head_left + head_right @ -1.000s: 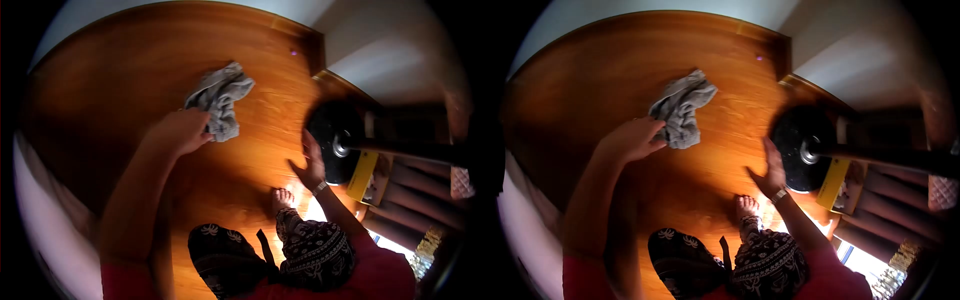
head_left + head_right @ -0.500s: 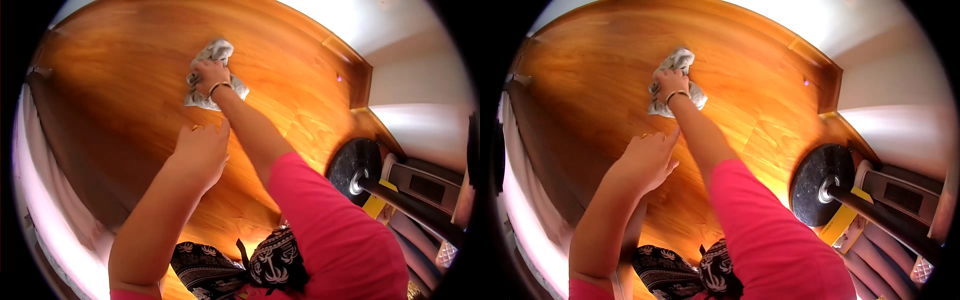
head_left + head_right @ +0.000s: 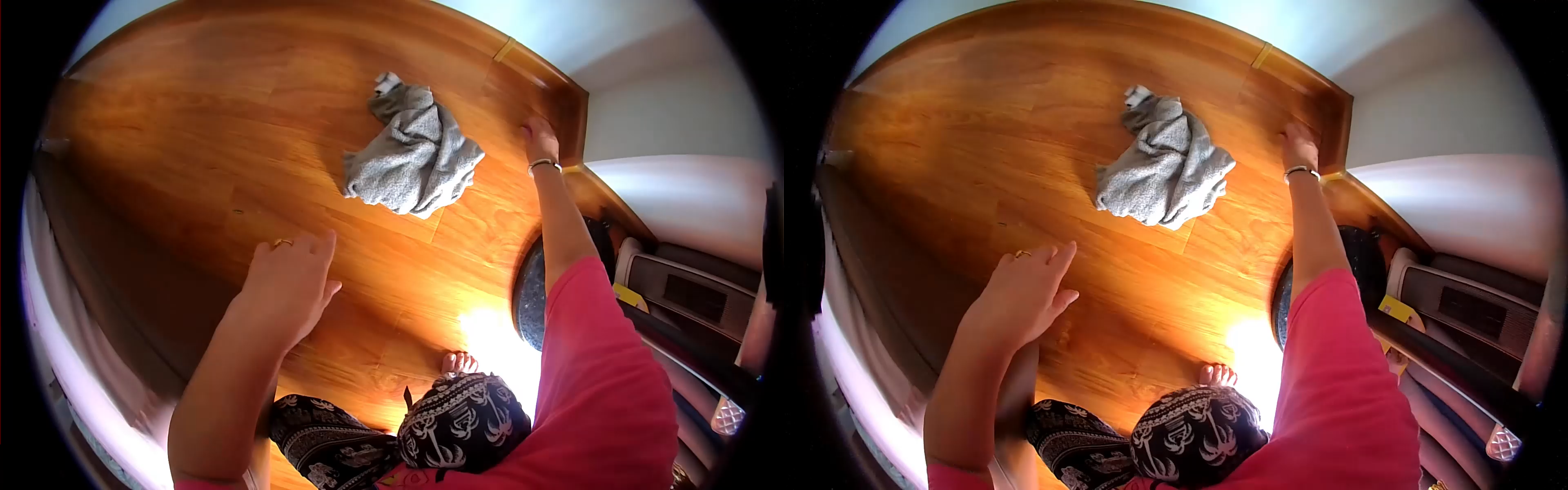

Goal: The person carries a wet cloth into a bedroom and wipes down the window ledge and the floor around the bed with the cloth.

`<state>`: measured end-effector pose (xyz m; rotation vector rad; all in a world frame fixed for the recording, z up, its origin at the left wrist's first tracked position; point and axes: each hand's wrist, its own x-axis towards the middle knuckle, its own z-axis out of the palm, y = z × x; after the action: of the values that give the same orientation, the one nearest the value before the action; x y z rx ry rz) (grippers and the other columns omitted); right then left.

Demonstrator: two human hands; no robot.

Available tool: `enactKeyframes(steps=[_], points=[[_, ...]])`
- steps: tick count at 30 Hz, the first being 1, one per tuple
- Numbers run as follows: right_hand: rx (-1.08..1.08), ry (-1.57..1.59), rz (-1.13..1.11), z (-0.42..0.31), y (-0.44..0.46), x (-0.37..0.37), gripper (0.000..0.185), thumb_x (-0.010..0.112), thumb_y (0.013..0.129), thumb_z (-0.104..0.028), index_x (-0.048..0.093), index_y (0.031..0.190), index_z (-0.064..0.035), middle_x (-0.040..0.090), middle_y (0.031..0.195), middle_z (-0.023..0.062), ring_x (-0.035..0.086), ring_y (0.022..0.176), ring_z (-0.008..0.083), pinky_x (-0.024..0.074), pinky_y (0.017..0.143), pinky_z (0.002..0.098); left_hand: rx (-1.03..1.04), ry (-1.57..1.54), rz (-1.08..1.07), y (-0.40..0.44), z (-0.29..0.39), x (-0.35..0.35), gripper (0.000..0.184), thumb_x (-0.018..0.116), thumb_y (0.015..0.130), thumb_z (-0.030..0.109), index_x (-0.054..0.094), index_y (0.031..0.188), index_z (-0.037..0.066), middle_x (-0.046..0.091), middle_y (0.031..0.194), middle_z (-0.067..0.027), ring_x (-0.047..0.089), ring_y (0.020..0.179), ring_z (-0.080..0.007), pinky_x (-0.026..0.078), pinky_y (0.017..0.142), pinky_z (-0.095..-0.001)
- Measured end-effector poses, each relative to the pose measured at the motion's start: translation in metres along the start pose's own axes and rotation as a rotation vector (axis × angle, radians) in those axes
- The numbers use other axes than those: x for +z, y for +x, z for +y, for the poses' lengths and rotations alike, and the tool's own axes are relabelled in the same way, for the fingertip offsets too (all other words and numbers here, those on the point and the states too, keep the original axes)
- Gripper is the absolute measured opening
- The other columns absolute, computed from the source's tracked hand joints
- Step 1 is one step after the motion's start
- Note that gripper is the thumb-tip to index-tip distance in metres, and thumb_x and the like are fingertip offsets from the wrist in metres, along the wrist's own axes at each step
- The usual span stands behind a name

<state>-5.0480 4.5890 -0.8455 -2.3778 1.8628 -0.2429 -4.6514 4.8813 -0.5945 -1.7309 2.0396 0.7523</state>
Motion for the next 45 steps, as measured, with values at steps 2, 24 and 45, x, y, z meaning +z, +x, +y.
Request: enactKeyframes(steps=[2, 24, 45], points=[[0.177, 0.290, -0.047, -0.036, -0.016, -0.009, 0.022, 0.062, 0.089, -0.018, 0.063, 0.111, -0.0143, 0.062, 0.117, 0.0078, 0.060, 0.102, 0.0261, 0.0510, 0.086, 0.0383, -0.070, 0.015, -0.102, 0.002, 0.002, -0.009, 0.056, 0.059, 0.090, 0.029, 0.040, 0.137, 0.005, 0.058, 0.117, -0.0162, 0.057, 0.104, -0.0333, 0.043, 0.093, -0.0432], [1.141, 1.158, 0.113, -0.008, -0.469, -0.185, 0.020, 0.061, 0.092, -0.031, 0.057, 0.084, -0.0133, 0.051, 0.065, -0.0020, 0.046, 0.052, 0.0059, 0.0404, 0.045, 0.0208, 0.042, -0.064, 0.068, 0.011, -0.009, -0.001, 0.059, 0.059, 0.091, 0.030, 0.040, 0.140, 0.004, 0.045, 0.140, -0.0201, 0.043, 0.129, -0.0335, 0.036, 0.105, -0.0388], [-0.419, -0.220, 0.118, -0.255, -0.087, -0.018, 0.071, 0.084, 0.053, -0.046, 0.063, 0.115, -0.0190, 0.060, 0.123, 0.0106, 0.043, 0.128, 0.0288, 0.0399, 0.101, 0.0435, 0.140, -0.025, 0.412, 0.045, -0.020, 0.063, 0.090, 0.075, 0.078, 0.026, 0.021, 0.148, 0.008, 0.035, 0.145, -0.0204, 0.040, 0.131, -0.0363, 0.039, 0.104, -0.0454]])
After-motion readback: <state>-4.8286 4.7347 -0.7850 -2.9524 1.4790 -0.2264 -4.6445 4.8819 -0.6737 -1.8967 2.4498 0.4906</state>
